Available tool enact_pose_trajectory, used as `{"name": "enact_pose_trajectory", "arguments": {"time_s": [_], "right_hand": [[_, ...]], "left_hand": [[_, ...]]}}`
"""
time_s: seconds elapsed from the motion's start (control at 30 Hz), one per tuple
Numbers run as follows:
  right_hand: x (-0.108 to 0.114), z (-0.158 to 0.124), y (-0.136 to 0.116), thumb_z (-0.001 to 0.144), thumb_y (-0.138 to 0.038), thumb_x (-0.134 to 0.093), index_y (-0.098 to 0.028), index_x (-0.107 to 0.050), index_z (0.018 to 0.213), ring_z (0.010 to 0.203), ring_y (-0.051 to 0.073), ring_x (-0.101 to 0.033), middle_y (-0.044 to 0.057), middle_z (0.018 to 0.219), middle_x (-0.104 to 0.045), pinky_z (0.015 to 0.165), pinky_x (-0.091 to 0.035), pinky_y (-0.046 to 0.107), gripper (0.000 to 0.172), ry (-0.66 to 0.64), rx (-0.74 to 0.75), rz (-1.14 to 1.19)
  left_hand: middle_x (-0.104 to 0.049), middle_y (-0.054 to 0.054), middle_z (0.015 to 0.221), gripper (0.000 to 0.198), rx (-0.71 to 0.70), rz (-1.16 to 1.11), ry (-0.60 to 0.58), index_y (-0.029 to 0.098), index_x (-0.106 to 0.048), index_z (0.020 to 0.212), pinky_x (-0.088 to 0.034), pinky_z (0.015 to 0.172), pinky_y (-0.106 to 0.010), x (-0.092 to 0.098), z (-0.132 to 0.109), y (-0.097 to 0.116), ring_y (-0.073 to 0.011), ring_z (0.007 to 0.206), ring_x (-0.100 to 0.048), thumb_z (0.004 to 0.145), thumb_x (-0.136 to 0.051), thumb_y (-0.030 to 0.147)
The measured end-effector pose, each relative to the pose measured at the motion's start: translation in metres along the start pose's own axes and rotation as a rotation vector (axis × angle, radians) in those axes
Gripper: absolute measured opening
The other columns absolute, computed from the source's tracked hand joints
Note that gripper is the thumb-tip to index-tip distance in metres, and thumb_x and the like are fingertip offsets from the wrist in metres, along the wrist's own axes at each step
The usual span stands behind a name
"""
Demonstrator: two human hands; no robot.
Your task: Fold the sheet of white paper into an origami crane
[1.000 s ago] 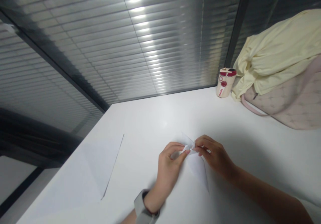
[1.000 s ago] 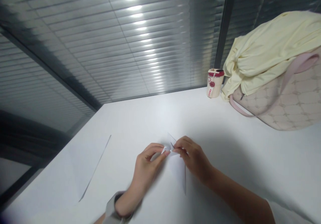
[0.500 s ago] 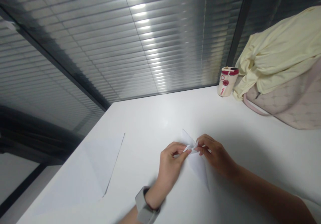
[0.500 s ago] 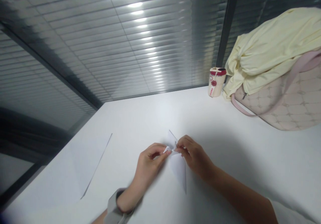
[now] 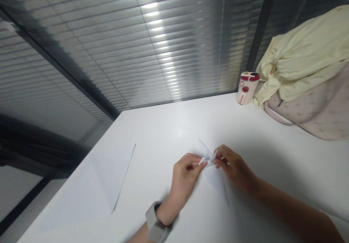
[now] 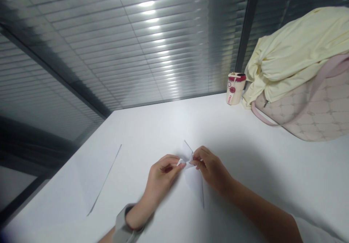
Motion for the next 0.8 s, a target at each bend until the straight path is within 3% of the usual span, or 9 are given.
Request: {"name": "enact_pose_trajectory", "arguments": {"time_s": [0.37, 0.8], "right_hand": [[0.0037, 0.0010, -0.0036, 0.088, -0.015, -0.049, -0.020, -0.045, 0.070, 0.068, 0.013, -0.052, 0.000, 0.076, -0.052, 0.064, -0.042, 0.026, 0.019, 0.013, -0.003, -0.045], [0.0049, 0.0024, -0.0068, 0.086, -0.012, -0.049, -0.020, -0.046, 0.074, 0.059, 0.011, -0.053, -0.002, 0.072, -0.050, 0.056, -0.043, 0.023, 0.015, 0.031, -0.042, 0.012]], "left_hand": [[-0.063, -0.003, 0.074, 0.015, 0.019, -0.067, -0.013, 0.016, -0.067, 0.063, -0.044, 0.057, -0.020, 0.0009, 0.0015, -0.0015, -0.0126, 0.065, -0.057, 0.072, -0.073, 0.026], [-0.062, -0.001, 0.068, 0.019, 0.125, -0.168, -0.020, 0.015, -0.065, 0.065, -0.044, 0.055, -0.019, -0.0015, 0.0007, -0.0035, -0.0101, 0.059, -0.055, 0.070, -0.075, 0.030]]}}
Point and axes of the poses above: each hand's wrist, its own z-axis towards the middle knuckle, its own x-axis out of the back of the hand, y = z × x, the point moved 3 cm from there along z, towards the middle knuckle
